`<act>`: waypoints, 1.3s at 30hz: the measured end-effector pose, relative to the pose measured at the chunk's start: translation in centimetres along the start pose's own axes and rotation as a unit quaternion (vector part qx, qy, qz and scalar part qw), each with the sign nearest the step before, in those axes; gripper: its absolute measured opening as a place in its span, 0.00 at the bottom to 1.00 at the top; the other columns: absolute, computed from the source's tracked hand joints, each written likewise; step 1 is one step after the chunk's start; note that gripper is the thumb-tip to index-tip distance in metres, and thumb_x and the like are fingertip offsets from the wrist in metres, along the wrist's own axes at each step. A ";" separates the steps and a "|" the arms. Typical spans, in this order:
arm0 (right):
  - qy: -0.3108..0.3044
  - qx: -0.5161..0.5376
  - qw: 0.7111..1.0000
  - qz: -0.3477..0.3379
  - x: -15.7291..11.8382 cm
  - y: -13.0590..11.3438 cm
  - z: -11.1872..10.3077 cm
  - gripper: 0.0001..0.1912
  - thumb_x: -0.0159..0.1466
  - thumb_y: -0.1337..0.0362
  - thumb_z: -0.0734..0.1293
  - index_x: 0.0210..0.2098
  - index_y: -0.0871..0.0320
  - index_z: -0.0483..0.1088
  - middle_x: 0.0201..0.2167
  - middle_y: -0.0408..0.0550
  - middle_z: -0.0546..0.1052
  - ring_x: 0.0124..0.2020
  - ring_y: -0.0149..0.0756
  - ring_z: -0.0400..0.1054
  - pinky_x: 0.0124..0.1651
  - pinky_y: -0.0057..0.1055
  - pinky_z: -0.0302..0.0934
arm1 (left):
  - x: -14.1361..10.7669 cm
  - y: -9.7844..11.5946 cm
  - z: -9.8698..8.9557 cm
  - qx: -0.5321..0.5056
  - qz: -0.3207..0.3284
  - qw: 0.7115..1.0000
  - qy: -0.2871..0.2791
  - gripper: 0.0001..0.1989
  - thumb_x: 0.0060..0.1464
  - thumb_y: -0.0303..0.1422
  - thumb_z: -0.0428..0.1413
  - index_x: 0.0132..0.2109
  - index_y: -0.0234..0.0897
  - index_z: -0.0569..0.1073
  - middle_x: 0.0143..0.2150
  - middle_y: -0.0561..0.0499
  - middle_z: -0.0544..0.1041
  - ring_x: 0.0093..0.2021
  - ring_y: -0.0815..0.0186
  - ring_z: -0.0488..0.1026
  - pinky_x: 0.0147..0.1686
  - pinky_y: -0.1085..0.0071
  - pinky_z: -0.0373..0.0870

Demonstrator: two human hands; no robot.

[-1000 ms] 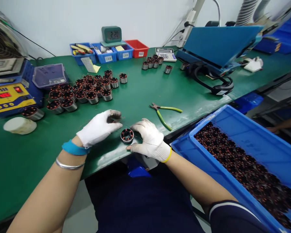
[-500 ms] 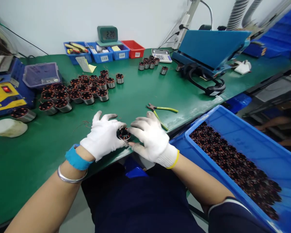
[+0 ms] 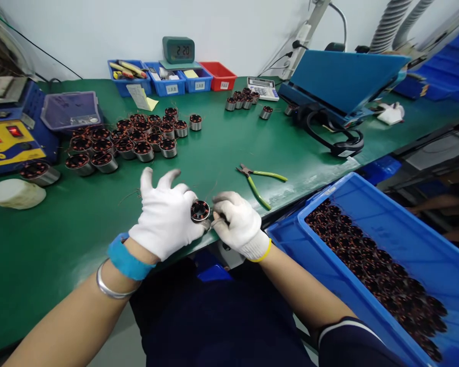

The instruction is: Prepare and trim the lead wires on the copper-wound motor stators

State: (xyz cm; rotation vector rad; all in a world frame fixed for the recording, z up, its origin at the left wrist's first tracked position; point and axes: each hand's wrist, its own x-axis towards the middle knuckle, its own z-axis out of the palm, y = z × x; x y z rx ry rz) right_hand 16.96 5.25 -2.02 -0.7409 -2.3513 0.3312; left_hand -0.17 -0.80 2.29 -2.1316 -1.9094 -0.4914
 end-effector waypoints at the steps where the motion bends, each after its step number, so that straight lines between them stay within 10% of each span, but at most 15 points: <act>1: -0.029 -0.021 0.999 -0.014 0.1 0.0 -0.1 0.07 0.60 0.64 0.60 0.32 0.61 0.68 0.52 0.57 0.70 0.39 0.39 0.68 0.37 0.33 0.61 | -0.1 0.1 -0.3 0.016 0.030 0.999 0.031 0.18 0.49 0.44 0.56 0.38 0.34 0.76 0.51 0.40 0.75 0.61 0.38 0.60 0.60 0.33 0.39; 5: -0.150 -0.093 0.984 -0.010 0.6 0.4 -0.6 0.12 0.60 0.60 0.60 0.38 0.60 0.69 0.55 0.57 0.68 0.32 0.37 0.68 0.30 0.32 0.56 | -0.6 0.6 -0.2 -0.063 0.142 0.986 0.068 0.29 0.49 0.35 0.56 0.58 0.26 0.67 0.62 0.36 0.66 0.61 0.51 0.64 0.60 0.54 0.60; 9: -0.171 -0.088 0.981 0.026 1.0 0.5 -0.8 0.13 0.62 0.60 0.58 0.40 0.60 0.68 0.41 0.52 0.73 0.34 0.38 0.68 0.33 0.32 0.54 | -0.6 0.4 1.1 -0.121 0.088 0.989 0.009 0.24 0.54 0.30 0.49 0.58 0.25 0.67 0.51 0.40 0.75 0.47 0.58 0.74 0.44 0.64 0.72; 22: -0.175 -0.055 0.969 0.166 0.8 -1.5 -1.9 0.11 0.62 0.58 0.58 0.38 0.57 0.66 0.27 0.45 0.71 0.27 0.36 0.63 0.28 0.29 0.41 | 0.8 0.6 -0.2 -0.050 0.027 0.988 -0.142 0.15 0.51 0.38 0.52 0.44 0.42 0.77 0.40 0.49 0.74 0.40 0.52 0.67 0.36 0.57 0.64; 33: -0.180 0.151 0.949 0.209 1.2 -0.5 -3.2 0.11 0.64 0.62 0.61 0.41 0.59 0.72 0.29 0.43 0.75 0.28 0.29 0.67 0.31 0.24 0.56 | 0.8 -0.7 0.5 -0.154 0.033 0.956 -0.250 0.17 0.59 0.42 0.48 0.52 0.43 0.71 0.44 0.47 0.67 0.40 0.60 0.68 0.37 0.64 0.66; 39: -0.227 0.055 0.950 0.205 1.0 -0.9 -4.6 0.15 0.63 0.65 0.62 0.47 0.57 0.75 0.37 0.45 0.78 0.38 0.34 0.71 0.37 0.27 0.59 | 1.1 -1.4 1.0 -0.198 0.050 0.950 -0.235 0.16 0.58 0.44 0.50 0.48 0.40 0.72 0.45 0.48 0.68 0.39 0.64 0.69 0.40 0.66 0.66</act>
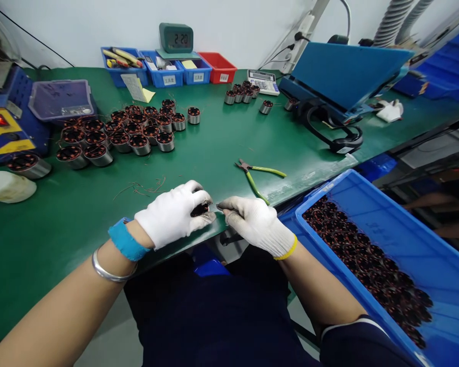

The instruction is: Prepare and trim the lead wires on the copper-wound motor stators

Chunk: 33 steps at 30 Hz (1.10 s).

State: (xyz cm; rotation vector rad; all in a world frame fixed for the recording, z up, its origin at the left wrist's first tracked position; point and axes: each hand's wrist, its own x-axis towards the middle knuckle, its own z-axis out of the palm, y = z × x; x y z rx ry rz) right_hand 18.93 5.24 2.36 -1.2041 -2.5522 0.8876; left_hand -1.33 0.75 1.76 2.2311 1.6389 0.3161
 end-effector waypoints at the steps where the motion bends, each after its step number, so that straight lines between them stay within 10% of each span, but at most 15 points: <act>1: -0.007 -0.015 1.000 0.008 -0.1 -0.1 0.0 0.14 0.63 0.65 0.62 0.45 0.56 0.75 0.35 0.45 0.78 0.37 0.34 0.71 0.36 0.27 0.59 | 0.1 0.0 0.0 0.007 0.007 1.000 0.003 0.16 0.58 0.44 0.50 0.47 0.39 0.72 0.44 0.49 0.69 0.39 0.64 0.69 0.40 0.66 0.66; 7: -0.163 0.026 0.986 -0.009 -0.5 -0.2 -1.4 0.10 0.61 0.66 0.63 0.40 0.56 0.75 0.30 0.40 0.76 0.30 0.28 0.68 0.31 0.25 0.55 | 0.4 0.1 -0.1 0.037 0.006 0.999 -0.023 0.18 0.54 0.49 0.53 0.43 0.39 0.71 0.37 0.50 0.69 0.33 0.64 0.67 0.31 0.68 0.62; 13: 0.009 -0.106 0.994 0.027 0.8 -1.0 -2.6 0.21 0.55 0.51 0.71 0.43 0.54 0.72 0.41 0.44 0.74 0.37 0.34 0.68 0.31 0.27 0.47 | 0.7 0.0 0.1 -0.033 -0.021 0.999 0.009 0.22 0.48 0.52 0.56 0.40 0.37 0.72 0.36 0.50 0.71 0.33 0.65 0.68 0.32 0.69 0.63; 20: -0.008 -0.072 0.993 -0.088 3.2 -1.0 0.6 0.14 0.66 0.60 0.60 0.28 0.61 0.68 0.25 0.44 0.69 0.26 0.29 0.59 0.29 0.28 0.46 | 0.7 0.4 0.1 -0.099 -0.099 0.990 0.005 0.21 0.42 0.50 0.58 0.34 0.37 0.70 0.31 0.51 0.72 0.30 0.65 0.69 0.30 0.69 0.63; 33: 0.010 0.091 0.996 0.011 3.5 0.7 0.8 0.11 0.62 0.62 0.63 0.28 0.62 0.72 0.21 0.42 0.70 0.23 0.26 0.60 0.27 0.24 0.50 | -0.5 2.1 1.1 -0.006 -0.059 0.997 0.048 0.09 0.54 0.36 0.48 0.39 0.37 0.69 0.38 0.48 0.70 0.39 0.59 0.67 0.38 0.63 0.65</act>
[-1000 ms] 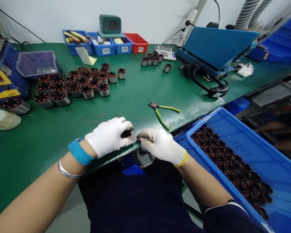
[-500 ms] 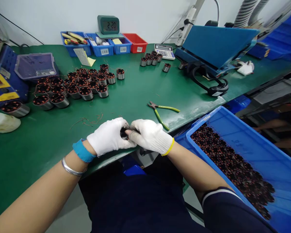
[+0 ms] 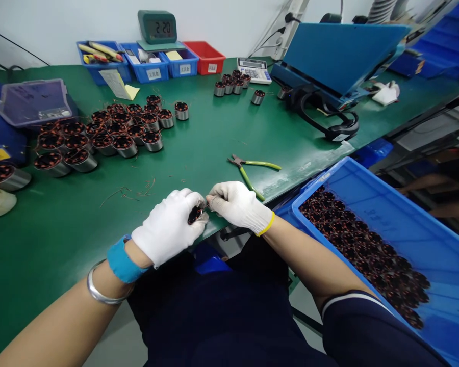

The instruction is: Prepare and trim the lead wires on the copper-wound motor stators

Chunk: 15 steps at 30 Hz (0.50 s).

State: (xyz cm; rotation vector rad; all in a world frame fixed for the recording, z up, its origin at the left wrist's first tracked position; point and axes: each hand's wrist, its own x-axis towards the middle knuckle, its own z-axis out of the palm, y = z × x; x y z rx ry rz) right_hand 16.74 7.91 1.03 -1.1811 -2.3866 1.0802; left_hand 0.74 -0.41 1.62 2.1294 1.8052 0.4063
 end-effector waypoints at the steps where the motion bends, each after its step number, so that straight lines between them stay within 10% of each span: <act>1: 0.003 0.000 1.000 -0.006 0.0 0.0 0.0 0.11 0.62 0.63 0.63 0.27 0.62 0.71 0.21 0.42 0.70 0.23 0.26 0.59 0.27 0.24 0.50 | 0.0 0.3 0.1 0.019 -0.011 1.000 -0.002 0.09 0.54 0.35 0.48 0.39 0.37 0.69 0.38 0.47 0.70 0.39 0.59 0.67 0.37 0.63 0.65; 15: -0.110 -0.056 0.991 0.043 1.2 -1.0 -1.4 0.11 0.59 0.60 0.63 0.28 0.59 0.73 0.21 0.40 0.71 0.19 0.24 0.60 0.25 0.24 0.50 | 0.1 0.4 1.2 0.199 0.039 0.979 0.034 0.12 0.57 0.32 0.44 0.34 0.36 0.71 0.35 0.45 0.74 0.36 0.56 0.71 0.32 0.63 0.64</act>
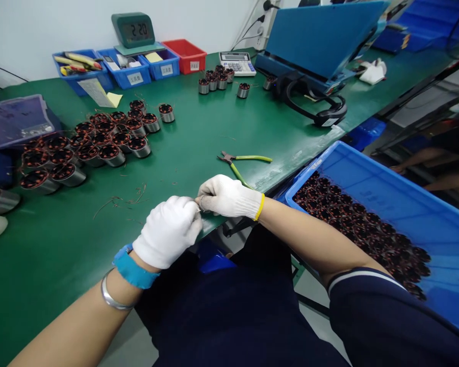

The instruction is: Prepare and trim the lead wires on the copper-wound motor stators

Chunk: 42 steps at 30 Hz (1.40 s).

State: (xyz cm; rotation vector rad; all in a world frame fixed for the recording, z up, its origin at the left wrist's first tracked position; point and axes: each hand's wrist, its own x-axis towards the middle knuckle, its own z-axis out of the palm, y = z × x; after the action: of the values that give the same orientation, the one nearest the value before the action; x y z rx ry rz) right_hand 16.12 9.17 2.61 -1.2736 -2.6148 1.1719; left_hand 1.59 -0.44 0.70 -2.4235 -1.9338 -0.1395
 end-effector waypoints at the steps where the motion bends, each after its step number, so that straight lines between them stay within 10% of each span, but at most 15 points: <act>1: -0.015 0.005 1.000 0.004 0.0 -0.1 -0.2 0.11 0.60 0.60 0.62 0.27 0.59 0.73 0.21 0.40 0.72 0.19 0.24 0.61 0.25 0.24 0.51 | -0.1 -0.1 0.0 0.008 0.005 1.000 0.012 0.12 0.57 0.32 0.44 0.33 0.36 0.71 0.34 0.45 0.74 0.35 0.56 0.71 0.31 0.63 0.63; 14: -0.114 0.119 0.986 0.011 0.1 -0.3 -0.7 0.07 0.56 0.63 0.62 0.28 0.59 0.70 0.20 0.41 0.74 0.16 0.26 0.65 0.22 0.22 0.61 | -0.7 -0.8 0.6 0.021 0.072 0.993 0.095 0.13 0.58 0.32 0.46 0.31 0.36 0.73 0.37 0.45 0.78 0.33 0.61 0.73 0.28 0.67 0.62; 20: -0.161 0.090 0.983 -0.025 1.0 0.1 -1.6 0.08 0.55 0.60 0.64 0.28 0.59 0.71 0.24 0.41 0.76 0.20 0.27 0.68 0.24 0.20 0.63 | -0.7 -1.3 1.5 -0.110 0.095 0.963 0.226 0.09 0.55 0.31 0.50 0.29 0.35 0.72 0.35 0.50 0.79 0.31 0.66 0.74 0.29 0.72 0.65; 25: -0.165 0.085 0.980 -0.073 0.0 0.4 -1.3 0.08 0.56 0.61 0.63 0.28 0.59 0.71 0.24 0.40 0.76 0.20 0.26 0.69 0.24 0.19 0.62 | -0.3 -1.2 0.9 -0.412 -0.131 0.898 0.082 0.10 0.53 0.37 0.53 0.32 0.35 0.73 0.27 0.53 0.75 0.26 0.69 0.70 0.27 0.74 0.67; 29: -0.133 0.146 0.974 -0.112 -1.5 0.1 0.4 0.07 0.58 0.64 0.63 0.28 0.60 0.71 0.23 0.39 0.74 0.19 0.24 0.66 0.22 0.19 0.57 | 0.4 -1.0 0.5 -0.443 -0.219 0.869 0.030 0.11 0.46 0.39 0.55 0.30 0.34 0.73 0.27 0.52 0.74 0.28 0.66 0.70 0.28 0.73 0.68; 35: 0.038 0.154 0.971 -0.178 -3.2 1.4 2.9 0.07 0.61 0.64 0.65 0.31 0.62 0.71 0.24 0.42 0.74 0.23 0.25 0.65 0.27 0.21 0.56 | 0.6 -2.3 -1.1 -0.468 -0.175 0.865 -0.051 0.23 0.46 0.46 0.55 0.42 0.32 0.75 0.42 0.45 0.78 0.42 0.58 0.74 0.44 0.65 0.71; 38: 0.180 -0.004 0.939 -0.292 -3.6 3.0 3.9 0.16 0.60 0.57 0.67 0.42 0.62 0.72 0.32 0.46 0.75 0.28 0.30 0.67 0.30 0.27 0.56 | 0.0 -3.3 -2.5 -0.446 -0.139 0.881 -0.082 0.37 0.41 0.52 0.58 0.54 0.32 0.70 0.53 0.42 0.74 0.53 0.53 0.71 0.52 0.60 0.67; 42: 0.214 -0.250 0.878 -0.348 -3.2 3.6 4.7 0.20 0.68 0.63 0.55 0.57 0.60 0.63 0.34 0.47 0.73 0.29 0.33 0.65 0.30 0.33 0.51 | -0.5 -3.2 -3.0 -0.266 -0.110 0.947 -0.143 0.40 0.32 0.48 0.63 0.54 0.36 0.68 0.49 0.46 0.74 0.47 0.55 0.72 0.45 0.61 0.69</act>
State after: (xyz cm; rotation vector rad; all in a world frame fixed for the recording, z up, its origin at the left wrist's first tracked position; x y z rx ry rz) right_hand 19.22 5.47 -2.06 -0.4080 -2.6876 0.0883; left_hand -1.76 -0.44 3.60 -2.6450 -2.5840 -0.3827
